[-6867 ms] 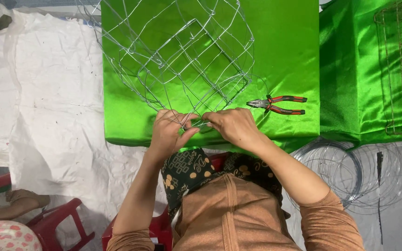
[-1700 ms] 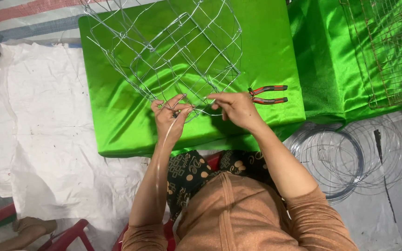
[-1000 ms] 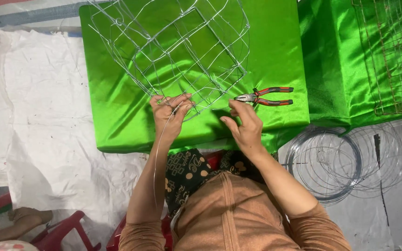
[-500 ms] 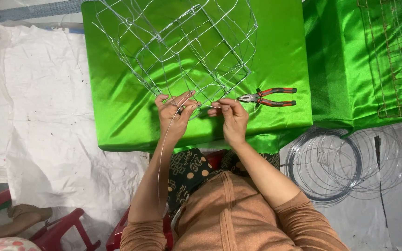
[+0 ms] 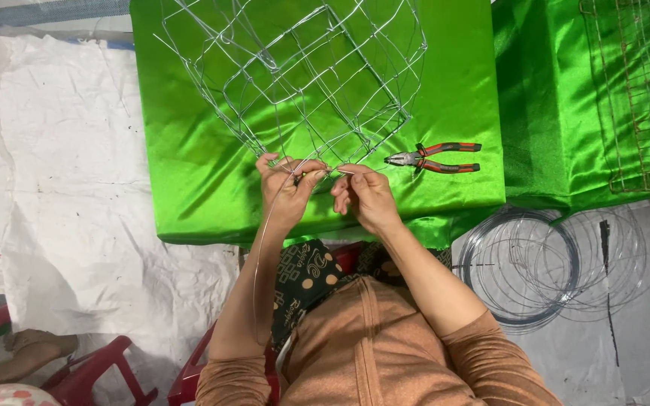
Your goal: The person assembles a wire mesh basket frame on a green fabric-covered table, wrapping thin wire by hand around the joints of the wire frame and using pliers to twist and tighten the ties, rotating the frame to reach different edges.
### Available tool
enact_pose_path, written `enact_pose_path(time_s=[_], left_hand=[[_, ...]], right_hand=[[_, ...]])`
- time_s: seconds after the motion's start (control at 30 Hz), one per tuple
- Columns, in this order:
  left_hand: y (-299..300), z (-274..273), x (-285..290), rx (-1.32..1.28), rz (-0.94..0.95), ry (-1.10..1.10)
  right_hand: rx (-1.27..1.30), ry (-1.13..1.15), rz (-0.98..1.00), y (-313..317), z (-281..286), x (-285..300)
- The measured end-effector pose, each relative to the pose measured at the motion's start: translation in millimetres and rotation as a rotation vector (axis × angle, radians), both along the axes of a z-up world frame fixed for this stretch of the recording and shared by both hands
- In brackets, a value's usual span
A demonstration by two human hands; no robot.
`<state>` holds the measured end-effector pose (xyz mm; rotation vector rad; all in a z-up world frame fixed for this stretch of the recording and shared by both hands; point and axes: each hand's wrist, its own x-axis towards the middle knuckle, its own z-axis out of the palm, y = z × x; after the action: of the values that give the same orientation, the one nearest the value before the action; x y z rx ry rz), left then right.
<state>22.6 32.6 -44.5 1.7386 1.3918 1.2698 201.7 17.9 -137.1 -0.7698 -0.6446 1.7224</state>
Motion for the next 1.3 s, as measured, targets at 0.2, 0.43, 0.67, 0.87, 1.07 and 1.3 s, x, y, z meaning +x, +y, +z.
enact_pose_path(time_s=[0.2,0.43,0.67,0.87,1.07,1.3], left_hand=[[-1,-4,-10,0.011,-0.061,-0.009],[-1,-7,-13,-0.014,-0.114,-0.013],[2,-5,-23,-0.118,-0.204,-0.045],[9,2,-28,-0.106,-0.185,-0.035],[8,0,-25,-0.116,-0.175,-0.069],[4,-13,-34,-0.114,-0.23,-0.058]], right_hand=[[0.091,-0.004,0.063,17,-2,-4],[0.091,-0.022,0.179,28,7,1],[-0.091,0.051,0.409,31,15,8],[-0.139,-0.238,0.059,13,42,7],[0.021,-0.338,-0.314,18,61,18],[-0.336,0.015,0.091,28,53,27]])
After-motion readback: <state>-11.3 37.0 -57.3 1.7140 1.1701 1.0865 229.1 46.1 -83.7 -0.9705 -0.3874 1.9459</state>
